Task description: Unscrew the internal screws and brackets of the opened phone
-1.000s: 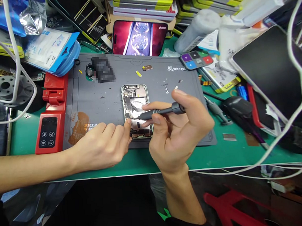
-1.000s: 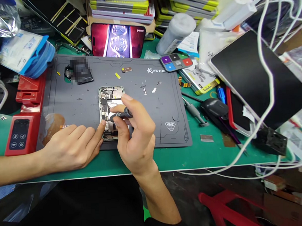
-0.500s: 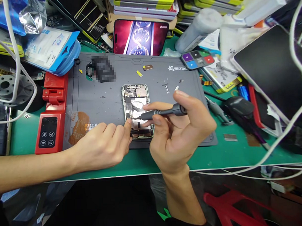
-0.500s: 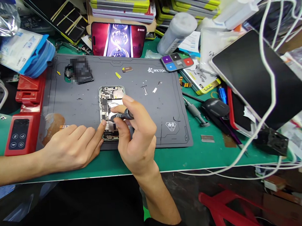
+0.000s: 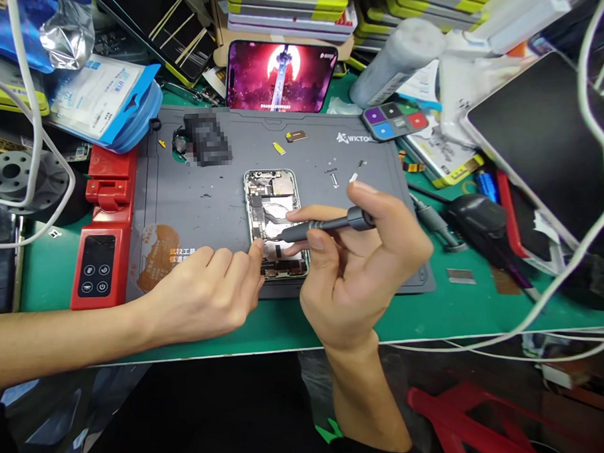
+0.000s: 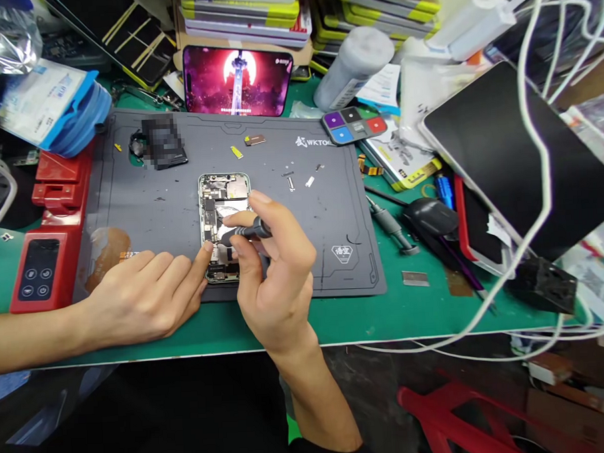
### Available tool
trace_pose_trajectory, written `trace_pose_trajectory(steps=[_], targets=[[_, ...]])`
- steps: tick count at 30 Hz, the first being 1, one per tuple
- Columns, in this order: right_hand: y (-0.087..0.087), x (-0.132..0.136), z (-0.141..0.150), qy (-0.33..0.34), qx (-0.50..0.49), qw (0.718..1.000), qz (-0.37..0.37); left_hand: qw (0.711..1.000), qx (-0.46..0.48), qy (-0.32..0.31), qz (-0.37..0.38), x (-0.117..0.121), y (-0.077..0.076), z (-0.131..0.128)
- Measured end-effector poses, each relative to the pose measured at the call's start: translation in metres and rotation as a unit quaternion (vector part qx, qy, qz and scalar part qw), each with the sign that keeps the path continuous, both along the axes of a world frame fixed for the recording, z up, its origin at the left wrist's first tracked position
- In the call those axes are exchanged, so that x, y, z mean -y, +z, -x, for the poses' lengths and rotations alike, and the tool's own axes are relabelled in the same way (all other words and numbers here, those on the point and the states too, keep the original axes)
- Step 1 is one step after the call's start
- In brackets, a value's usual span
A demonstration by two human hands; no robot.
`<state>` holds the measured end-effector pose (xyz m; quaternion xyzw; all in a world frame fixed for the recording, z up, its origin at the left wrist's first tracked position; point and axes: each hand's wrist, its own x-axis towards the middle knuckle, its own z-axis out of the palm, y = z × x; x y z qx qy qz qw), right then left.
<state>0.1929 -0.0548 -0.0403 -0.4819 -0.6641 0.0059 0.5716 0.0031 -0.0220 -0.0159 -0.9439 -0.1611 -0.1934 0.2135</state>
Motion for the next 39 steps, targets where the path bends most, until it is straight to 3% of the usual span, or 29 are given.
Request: trace_pose_trajectory(steps=[32, 39], targets=[[-0.0014, 0.0026, -0.0025, 0.002, 0.01, 1.0, 0.021, 1.0, 0.0, -0.007, 0.003, -0.0011, 0.0019, -0.0023], [0.0039, 0.0024, 0.0002, -0.024, -0.043, 0.998, -0.036, 1.0, -0.011, 0.0, 0.016, 0.0002, 0.0007, -0.0013]])
